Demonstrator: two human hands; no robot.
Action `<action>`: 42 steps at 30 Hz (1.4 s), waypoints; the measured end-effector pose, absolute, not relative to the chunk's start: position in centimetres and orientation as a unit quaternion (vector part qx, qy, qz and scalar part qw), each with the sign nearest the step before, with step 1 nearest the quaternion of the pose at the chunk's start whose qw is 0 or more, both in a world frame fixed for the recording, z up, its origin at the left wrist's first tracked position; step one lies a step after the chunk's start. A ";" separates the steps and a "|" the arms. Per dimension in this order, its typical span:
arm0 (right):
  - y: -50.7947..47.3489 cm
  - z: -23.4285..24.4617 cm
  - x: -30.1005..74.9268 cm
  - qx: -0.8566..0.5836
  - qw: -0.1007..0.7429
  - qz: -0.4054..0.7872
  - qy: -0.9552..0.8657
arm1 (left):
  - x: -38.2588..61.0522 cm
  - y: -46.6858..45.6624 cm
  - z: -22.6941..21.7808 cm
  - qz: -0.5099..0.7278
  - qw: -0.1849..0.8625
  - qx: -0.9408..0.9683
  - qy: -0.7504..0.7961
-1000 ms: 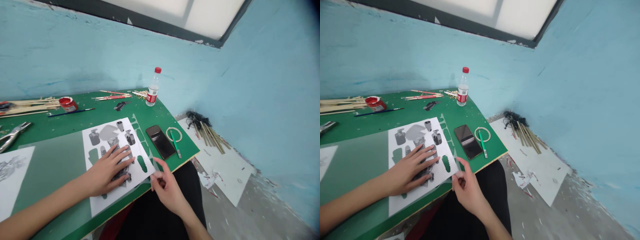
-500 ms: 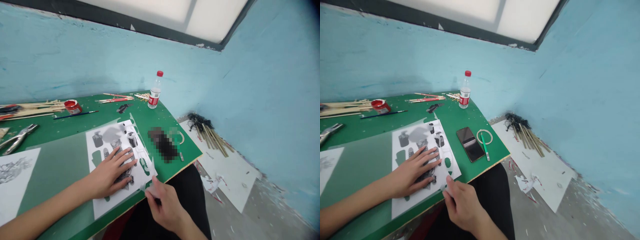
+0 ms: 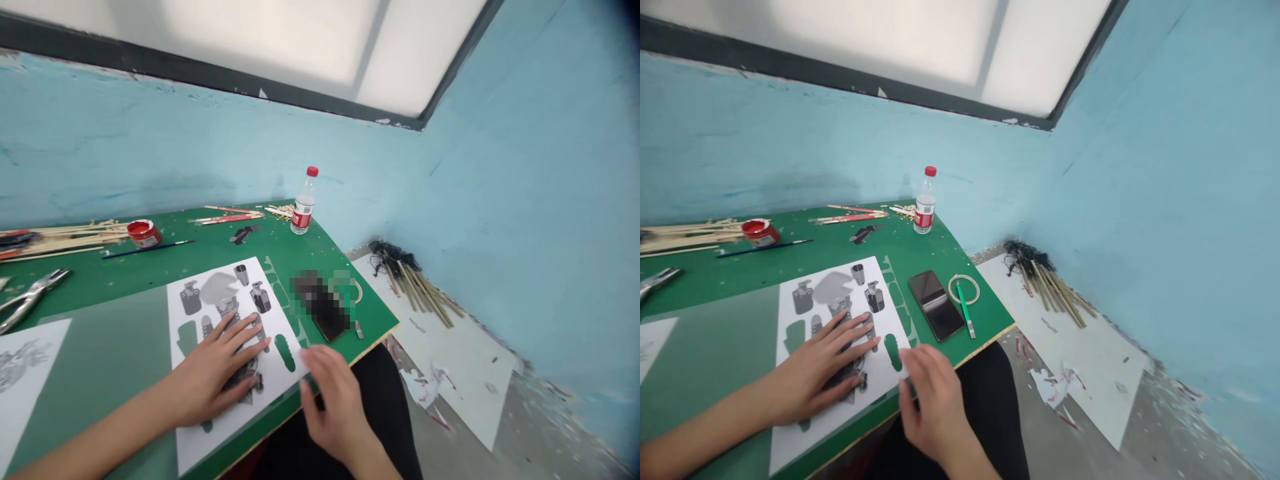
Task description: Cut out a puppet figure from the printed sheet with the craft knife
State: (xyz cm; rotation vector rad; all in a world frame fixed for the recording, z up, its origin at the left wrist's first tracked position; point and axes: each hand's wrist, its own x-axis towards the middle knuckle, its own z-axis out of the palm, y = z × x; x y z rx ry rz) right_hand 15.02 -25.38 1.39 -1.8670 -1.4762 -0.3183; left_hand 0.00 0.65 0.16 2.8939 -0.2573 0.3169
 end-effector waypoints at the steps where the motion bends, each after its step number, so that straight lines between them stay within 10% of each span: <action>1: -25.1 1.4 14.7 -0.712 0.319 -0.100 -0.617 | 0.0 0.6 0.1 0.111 0.108 0.984 -0.087; 7: -24.0 0.4 13.9 -0.693 0.177 0.007 -0.699 | 0.0 0.6 0.1 0.126 0.103 0.982 -0.094; 28: -24.0 -1.9 14.3 -0.692 0.171 -0.105 -0.694 | -0.3 0.9 -1.3 0.220 -0.042 0.972 -0.077; 36: -21.3 -6.5 15.2 -0.608 0.276 -0.390 -0.634 | 0.2 0.8 -0.2 0.267 -0.109 0.953 -0.089; 42: -20.1 -3.9 16.1 -0.574 0.341 -0.364 -0.650 | 0.7 0.8 0.3 0.278 -0.095 0.951 -0.099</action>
